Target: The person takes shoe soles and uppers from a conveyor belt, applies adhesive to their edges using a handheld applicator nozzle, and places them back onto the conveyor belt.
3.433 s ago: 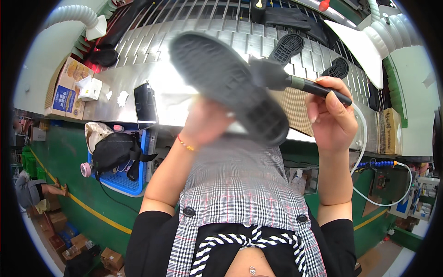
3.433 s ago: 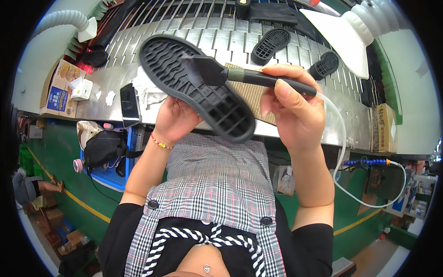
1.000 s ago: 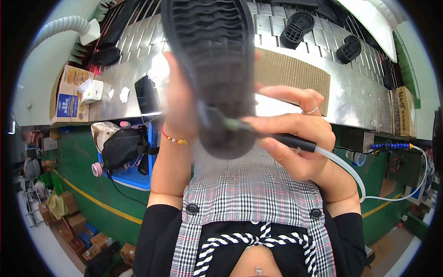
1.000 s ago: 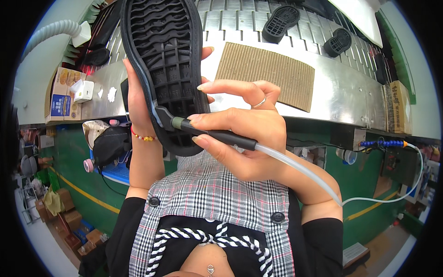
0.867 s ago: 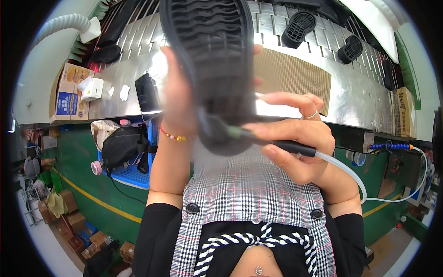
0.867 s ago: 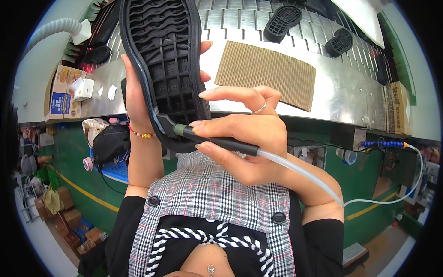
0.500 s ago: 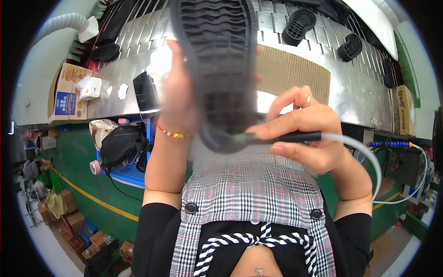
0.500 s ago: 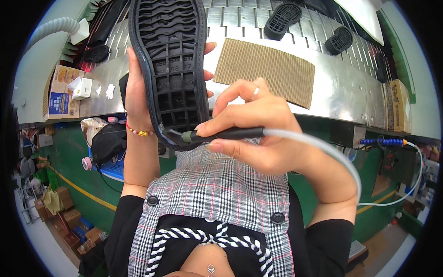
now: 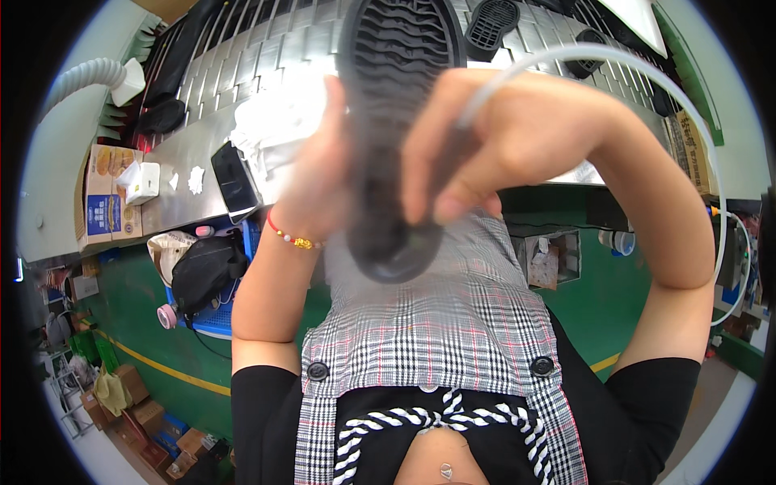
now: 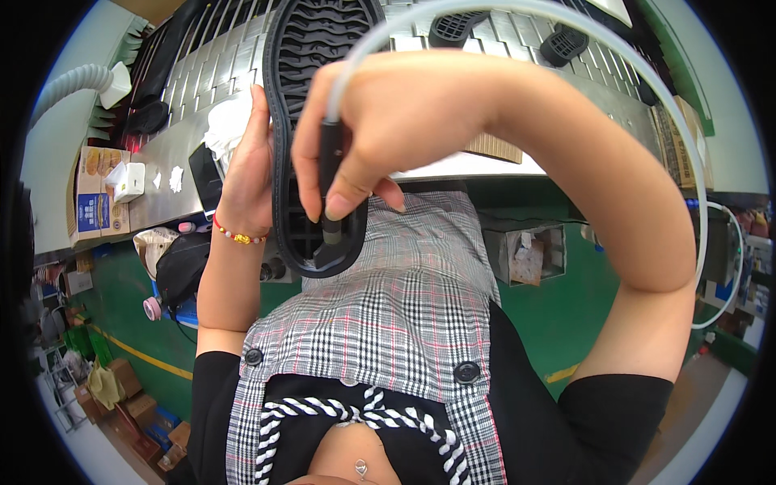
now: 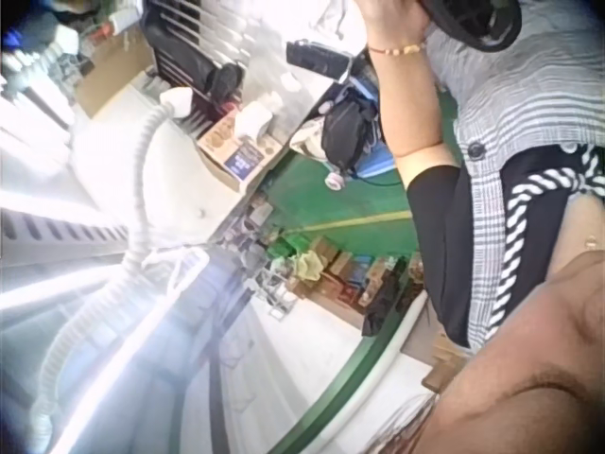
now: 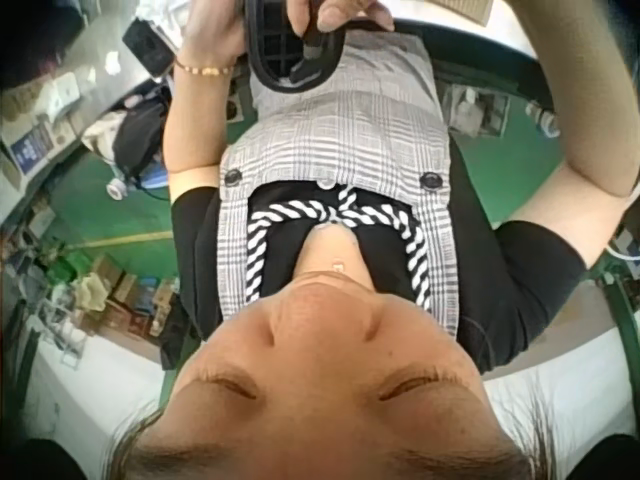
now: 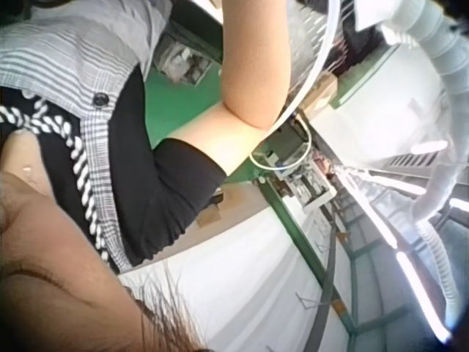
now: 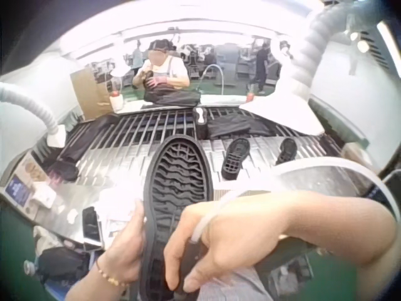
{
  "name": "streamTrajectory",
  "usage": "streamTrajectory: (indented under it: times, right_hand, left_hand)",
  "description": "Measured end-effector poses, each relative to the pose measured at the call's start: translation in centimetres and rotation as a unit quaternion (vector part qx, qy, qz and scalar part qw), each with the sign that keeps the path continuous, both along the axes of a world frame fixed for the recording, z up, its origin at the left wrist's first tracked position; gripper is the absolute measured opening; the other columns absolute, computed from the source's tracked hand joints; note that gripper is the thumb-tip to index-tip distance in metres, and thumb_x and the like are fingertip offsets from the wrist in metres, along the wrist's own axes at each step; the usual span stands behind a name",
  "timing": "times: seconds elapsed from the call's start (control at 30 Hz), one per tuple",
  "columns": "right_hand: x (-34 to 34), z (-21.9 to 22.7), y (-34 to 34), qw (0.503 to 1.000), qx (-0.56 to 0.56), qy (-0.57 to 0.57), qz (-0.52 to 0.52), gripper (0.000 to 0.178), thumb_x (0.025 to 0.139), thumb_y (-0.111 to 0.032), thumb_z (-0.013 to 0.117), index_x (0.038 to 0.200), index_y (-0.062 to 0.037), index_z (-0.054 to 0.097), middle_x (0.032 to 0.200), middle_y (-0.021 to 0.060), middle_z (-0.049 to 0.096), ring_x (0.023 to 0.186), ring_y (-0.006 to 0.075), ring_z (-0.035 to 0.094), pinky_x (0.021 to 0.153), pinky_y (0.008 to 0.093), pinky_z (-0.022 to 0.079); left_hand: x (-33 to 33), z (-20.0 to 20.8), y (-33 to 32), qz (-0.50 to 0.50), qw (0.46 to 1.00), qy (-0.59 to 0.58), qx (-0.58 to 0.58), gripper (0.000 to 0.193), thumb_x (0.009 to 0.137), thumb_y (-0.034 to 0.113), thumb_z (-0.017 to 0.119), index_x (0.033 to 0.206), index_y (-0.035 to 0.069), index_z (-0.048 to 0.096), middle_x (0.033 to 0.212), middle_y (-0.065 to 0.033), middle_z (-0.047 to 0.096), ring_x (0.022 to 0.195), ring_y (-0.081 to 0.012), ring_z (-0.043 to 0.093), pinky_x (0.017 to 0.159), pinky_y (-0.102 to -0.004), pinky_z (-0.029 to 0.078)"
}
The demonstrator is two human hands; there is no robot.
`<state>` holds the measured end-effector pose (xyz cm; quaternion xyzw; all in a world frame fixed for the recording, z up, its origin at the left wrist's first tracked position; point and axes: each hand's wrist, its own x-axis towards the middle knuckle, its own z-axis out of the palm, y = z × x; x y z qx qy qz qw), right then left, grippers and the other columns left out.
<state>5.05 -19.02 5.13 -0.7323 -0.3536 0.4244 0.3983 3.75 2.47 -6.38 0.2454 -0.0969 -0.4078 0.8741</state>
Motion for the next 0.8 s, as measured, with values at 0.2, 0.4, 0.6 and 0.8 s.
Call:
streamTrajectory:
  times: [0.2,0.4,0.6,0.8]
  right_hand:
    - [1.4,1.9,2.5,0.984,-0.115,-0.072,0.113,0.022,0.078,-0.004,0.073,0.099,0.0028,0.075,0.074,0.0113,0.07,0.061,0.0165,0.067,0.058,0.0283,0.053]
    - [2.5,2.5,4.4,0.943,-0.22,-0.164,0.186,0.02,0.079,-0.006,0.07,0.098,0.0006,0.076,0.076,0.0123,0.071,0.064,0.0188,0.069,0.061,0.0305,0.054]
    - [3.5,2.9,5.4,0.878,-0.318,-0.268,0.239,0.019,0.081,-0.008,0.068,0.097,-0.0016,0.077,0.079,0.0133,0.073,0.068,0.0212,0.07,0.063,0.0327,0.054]
    - [4.9,3.2,5.2,0.788,-0.398,-0.395,0.255,0.019,0.083,-0.009,0.066,0.096,-0.0038,0.078,0.082,0.0143,0.075,0.072,0.0236,0.071,0.066,0.0349,0.055]
  left_hand:
    - [0.5,-0.1,-1.6,-0.064,0.988,-0.124,-0.062,0.067,0.109,0.051,0.027,0.142,-0.004,0.047,0.133,-0.021,0.061,0.122,-0.0317,0.061,0.104,-0.0383,0.05]
    - [-0.6,0.2,-2.3,0.058,0.923,-0.287,0.252,0.035,0.098,0.031,0.053,0.113,0.0,0.061,0.105,-0.0187,0.07,0.096,-0.0263,0.068,0.084,-0.0377,0.058]
    - [0.6,-1.5,-1.9,0.031,0.927,-0.269,0.259,0.038,0.102,0.031,0.051,0.124,0.001,0.058,0.114,-0.0206,0.068,0.105,-0.0312,0.067,0.088,-0.0422,0.059]
    - [1.2,-2.4,-2.2,-0.038,0.979,-0.053,0.191,0.055,0.103,0.044,0.041,0.138,0.002,0.05,0.126,-0.0248,0.063,0.112,-0.0401,0.066,0.09,-0.0505,0.059]
